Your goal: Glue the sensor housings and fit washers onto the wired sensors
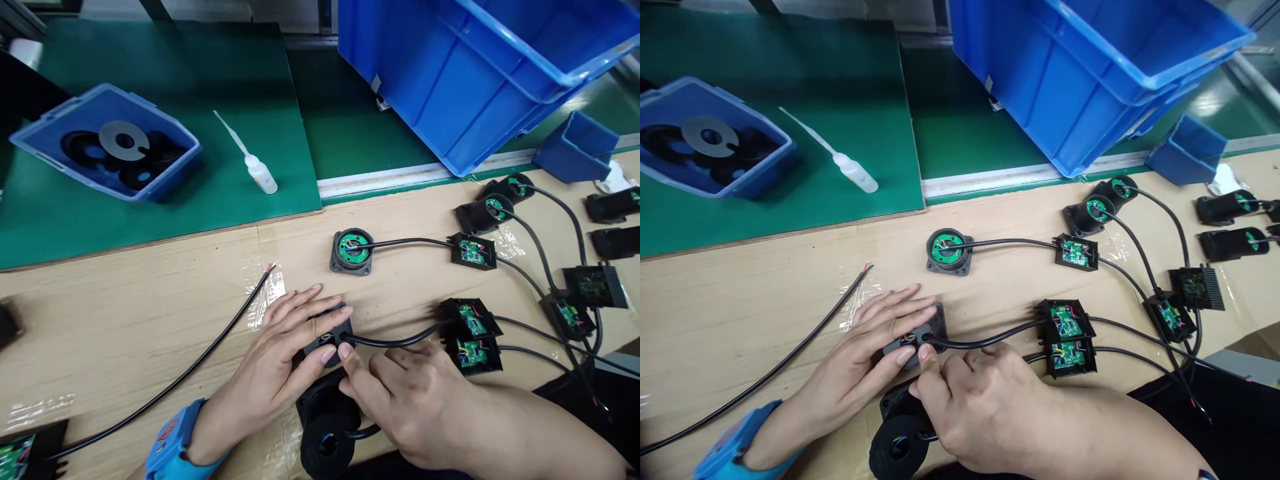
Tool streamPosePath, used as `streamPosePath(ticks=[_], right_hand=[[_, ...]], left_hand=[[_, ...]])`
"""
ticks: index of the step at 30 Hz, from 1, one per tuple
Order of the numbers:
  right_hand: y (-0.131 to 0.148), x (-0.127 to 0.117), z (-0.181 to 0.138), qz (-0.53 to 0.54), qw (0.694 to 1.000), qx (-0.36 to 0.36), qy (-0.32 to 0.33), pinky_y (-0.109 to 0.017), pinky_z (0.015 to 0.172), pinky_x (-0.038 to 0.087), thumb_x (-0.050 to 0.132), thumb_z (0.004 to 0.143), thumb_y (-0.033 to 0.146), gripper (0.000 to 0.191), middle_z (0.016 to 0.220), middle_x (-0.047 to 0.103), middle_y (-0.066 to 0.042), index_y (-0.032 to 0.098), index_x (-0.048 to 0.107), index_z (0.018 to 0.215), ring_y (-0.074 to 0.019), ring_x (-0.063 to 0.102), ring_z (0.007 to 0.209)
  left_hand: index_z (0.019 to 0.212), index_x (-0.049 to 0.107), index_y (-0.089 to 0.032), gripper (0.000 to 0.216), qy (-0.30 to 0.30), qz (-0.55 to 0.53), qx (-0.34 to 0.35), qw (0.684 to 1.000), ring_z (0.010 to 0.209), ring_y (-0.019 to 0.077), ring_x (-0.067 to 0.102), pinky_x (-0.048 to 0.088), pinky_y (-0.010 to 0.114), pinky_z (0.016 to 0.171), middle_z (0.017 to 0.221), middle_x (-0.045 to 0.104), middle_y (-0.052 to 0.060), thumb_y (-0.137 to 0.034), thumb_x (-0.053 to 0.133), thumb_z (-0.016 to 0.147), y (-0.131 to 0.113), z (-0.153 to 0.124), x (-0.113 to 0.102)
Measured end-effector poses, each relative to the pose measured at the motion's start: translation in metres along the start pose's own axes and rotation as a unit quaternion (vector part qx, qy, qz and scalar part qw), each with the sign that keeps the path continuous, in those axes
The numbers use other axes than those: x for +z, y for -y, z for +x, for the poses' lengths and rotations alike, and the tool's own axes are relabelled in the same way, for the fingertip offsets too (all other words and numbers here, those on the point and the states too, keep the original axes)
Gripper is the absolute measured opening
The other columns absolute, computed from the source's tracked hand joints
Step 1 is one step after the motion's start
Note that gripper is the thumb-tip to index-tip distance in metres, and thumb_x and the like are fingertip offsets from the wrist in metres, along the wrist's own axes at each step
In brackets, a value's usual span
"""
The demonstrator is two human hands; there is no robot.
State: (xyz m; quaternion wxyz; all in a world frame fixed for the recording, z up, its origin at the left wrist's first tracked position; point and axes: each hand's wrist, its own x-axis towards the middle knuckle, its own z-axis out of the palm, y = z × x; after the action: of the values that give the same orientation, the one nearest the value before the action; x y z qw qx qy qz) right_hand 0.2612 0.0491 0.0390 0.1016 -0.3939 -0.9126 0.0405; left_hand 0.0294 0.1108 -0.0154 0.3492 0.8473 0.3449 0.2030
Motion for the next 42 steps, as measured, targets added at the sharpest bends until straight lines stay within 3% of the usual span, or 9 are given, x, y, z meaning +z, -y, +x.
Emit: streamPosePath(ticks=[2,4,9,12,19,25,32,38,42], right_hand=[[0.0,0.0,0.0,-0.005,1.0,0.0,0.0,-0.036,0.046,0.042,0.052,0.098,0.02,0.035,0.073,0.066,-0.003,0.003,0.061,0.127,-0.0193,0.063,0.055],[0.0,0.0,0.0,-0.006,1.0,0.003,0.0,-0.036,0.047,0.043,0.055,0.096,0.022,0.036,0.075,0.068,-0.003,0.004,0.062,0.126,-0.0195,0.064,0.056],[0.001,0.002,0.0,-0.003,1.0,0.009,0.005,-0.034,0.045,0.041,0.064,0.09,0.024,0.039,0.078,0.07,-0.003,0.005,0.063,0.125,-0.0186,0.065,0.058],[0.001,0.003,-0.001,-0.003,1.0,0.015,-0.01,-0.035,0.045,0.04,0.064,0.09,0.023,0.036,0.074,0.068,-0.002,0.006,0.065,0.121,-0.0187,0.064,0.056],[0.003,0.004,-0.003,-0.002,0.999,0.035,-0.041,-0.035,0.053,0.043,0.055,0.101,0.029,0.033,0.074,0.069,-0.004,0.005,0.068,0.121,-0.0192,0.064,0.058],[0.015,0.008,-0.006,-0.02,0.993,0.009,-0.116,-0.036,0.067,0.045,0.032,0.111,0.052,0.062,0.092,0.075,-0.008,0.006,0.073,0.116,-0.0204,0.066,0.077],[0.01,0.011,-0.01,0.028,0.974,-0.15,-0.168,-0.031,0.06,0.04,0.061,0.098,0.03,0.016,0.094,0.078,-0.001,0.022,0.074,0.092,-0.0154,0.06,0.074],[-0.008,0.002,-0.007,0.006,0.973,-0.038,-0.226,-0.033,0.062,0.046,0.064,0.098,0.025,0.015,0.102,0.079,-0.008,0.016,0.075,0.098,-0.0181,0.063,0.079],[-0.014,0.001,-0.004,-0.064,0.976,0.018,-0.206,-0.034,0.08,0.048,0.051,0.105,0.018,0.024,0.115,0.077,0.001,0.021,0.073,0.115,-0.0169,0.063,0.095]], left_hand=[[0.163,0.03,-0.037,0.061,0.012,0.002,-0.017,1.0,0.151,0.0274,0.046,0.035,0.056,0.125,0.156,0.056,0.005,-0.031,0.05,0.106,-0.002,-0.001,0.0],[0.164,0.026,-0.035,0.061,0.032,-0.012,-0.044,0.998,0.153,0.027,0.043,0.03,0.058,0.127,0.159,0.053,0.006,-0.033,0.047,0.107,-0.006,0.001,-0.001],[0.138,0.063,-0.034,0.035,0.058,-0.089,-0.128,0.986,0.157,0.0284,0.036,0.015,0.066,0.13,0.149,0.063,0.001,-0.042,0.047,0.108,-0.013,0.017,-0.003],[0.12,0.073,-0.032,0.029,0.061,-0.122,-0.134,0.981,0.156,0.0312,0.036,0.02,0.067,0.128,0.143,0.068,0.001,-0.047,0.054,0.104,-0.013,0.027,-0.002],[0.103,0.076,-0.031,0.026,0.057,-0.132,-0.138,0.98,0.155,0.0297,0.038,0.025,0.06,0.127,0.118,0.08,0.001,-0.045,0.054,0.104,-0.014,0.033,-0.001],[0.103,0.075,-0.034,0.021,0.053,-0.133,-0.13,0.981,0.154,0.0274,0.039,0.025,0.058,0.126,0.118,0.079,-0.004,-0.04,0.054,0.104,-0.014,0.033,0.001],[0.102,0.074,-0.033,0.021,0.039,-0.125,-0.112,0.985,0.153,0.0279,0.042,0.027,0.058,0.125,0.117,0.08,-0.005,-0.037,0.054,0.104,-0.012,0.034,0.003],[0.104,0.076,-0.029,0.024,0.036,-0.121,-0.1,0.987,0.152,0.0286,0.043,0.03,0.055,0.127,0.115,0.08,-0.001,-0.038,0.054,0.104,-0.014,0.034,0.001],[0.107,0.075,-0.027,0.028,0.035,-0.107,-0.091,0.989,0.151,0.0292,0.045,0.032,0.057,0.126,0.119,0.079,0.001,-0.042,0.051,0.105,-0.013,0.034,0.001]])
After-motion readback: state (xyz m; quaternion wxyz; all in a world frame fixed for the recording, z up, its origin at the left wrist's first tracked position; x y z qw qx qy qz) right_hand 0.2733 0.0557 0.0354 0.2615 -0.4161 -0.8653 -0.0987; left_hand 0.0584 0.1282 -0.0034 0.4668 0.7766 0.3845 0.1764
